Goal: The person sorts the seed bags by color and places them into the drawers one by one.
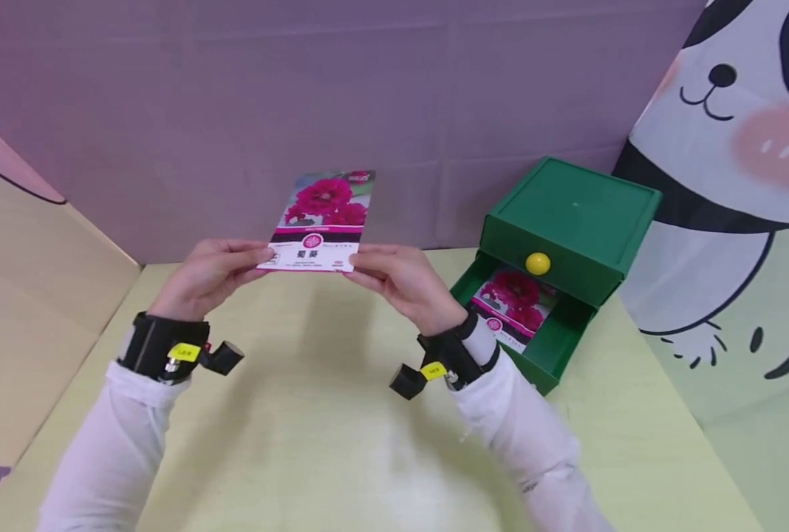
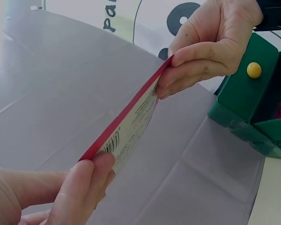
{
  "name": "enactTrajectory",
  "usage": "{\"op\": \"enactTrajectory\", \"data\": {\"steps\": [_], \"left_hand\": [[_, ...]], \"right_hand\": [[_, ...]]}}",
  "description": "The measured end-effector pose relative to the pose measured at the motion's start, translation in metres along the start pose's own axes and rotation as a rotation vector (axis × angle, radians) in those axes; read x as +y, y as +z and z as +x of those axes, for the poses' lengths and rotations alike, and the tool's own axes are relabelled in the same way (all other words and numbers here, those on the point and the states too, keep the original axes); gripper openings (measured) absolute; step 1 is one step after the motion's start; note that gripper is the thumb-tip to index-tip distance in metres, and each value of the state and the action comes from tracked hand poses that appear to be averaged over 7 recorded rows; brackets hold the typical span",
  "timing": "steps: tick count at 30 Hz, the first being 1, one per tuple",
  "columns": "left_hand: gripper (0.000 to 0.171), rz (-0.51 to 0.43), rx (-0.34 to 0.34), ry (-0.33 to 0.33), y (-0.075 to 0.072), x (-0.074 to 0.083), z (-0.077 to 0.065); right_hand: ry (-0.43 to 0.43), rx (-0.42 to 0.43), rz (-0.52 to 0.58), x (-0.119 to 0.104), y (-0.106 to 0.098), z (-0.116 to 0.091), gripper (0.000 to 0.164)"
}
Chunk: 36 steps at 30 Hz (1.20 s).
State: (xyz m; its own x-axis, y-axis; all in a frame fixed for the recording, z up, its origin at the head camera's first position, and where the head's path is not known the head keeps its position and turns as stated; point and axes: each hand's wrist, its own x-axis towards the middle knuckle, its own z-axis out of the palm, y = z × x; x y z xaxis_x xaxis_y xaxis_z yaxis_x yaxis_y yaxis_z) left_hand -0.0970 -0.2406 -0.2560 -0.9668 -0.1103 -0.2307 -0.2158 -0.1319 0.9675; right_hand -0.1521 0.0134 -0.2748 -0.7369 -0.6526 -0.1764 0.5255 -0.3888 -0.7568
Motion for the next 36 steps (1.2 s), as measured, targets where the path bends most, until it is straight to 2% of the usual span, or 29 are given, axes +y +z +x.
{"op": "enactTrajectory", "data": {"steps": [11, 22, 36], "left_hand": [[0.043, -0.021, -0.051, 0.012, 0.024, 0.007, 0.008], [0.039, 0.046, -0.097, 0.003, 0.047, 0.007, 0.018], [0.038, 0.066, -0.148, -0.014, 0.064, 0.002, 0.026]], "right_hand": [[-0.039, 0.046, 0.007, -0.009, -0.011, -0.022, 0.045], [-0.03, 0.063, -0.022, -0.023, -0.024, -0.044, 0.055], [-0.022, 0.104, -0.016, -0.025, -0.037, -0.058, 0.062]]}}
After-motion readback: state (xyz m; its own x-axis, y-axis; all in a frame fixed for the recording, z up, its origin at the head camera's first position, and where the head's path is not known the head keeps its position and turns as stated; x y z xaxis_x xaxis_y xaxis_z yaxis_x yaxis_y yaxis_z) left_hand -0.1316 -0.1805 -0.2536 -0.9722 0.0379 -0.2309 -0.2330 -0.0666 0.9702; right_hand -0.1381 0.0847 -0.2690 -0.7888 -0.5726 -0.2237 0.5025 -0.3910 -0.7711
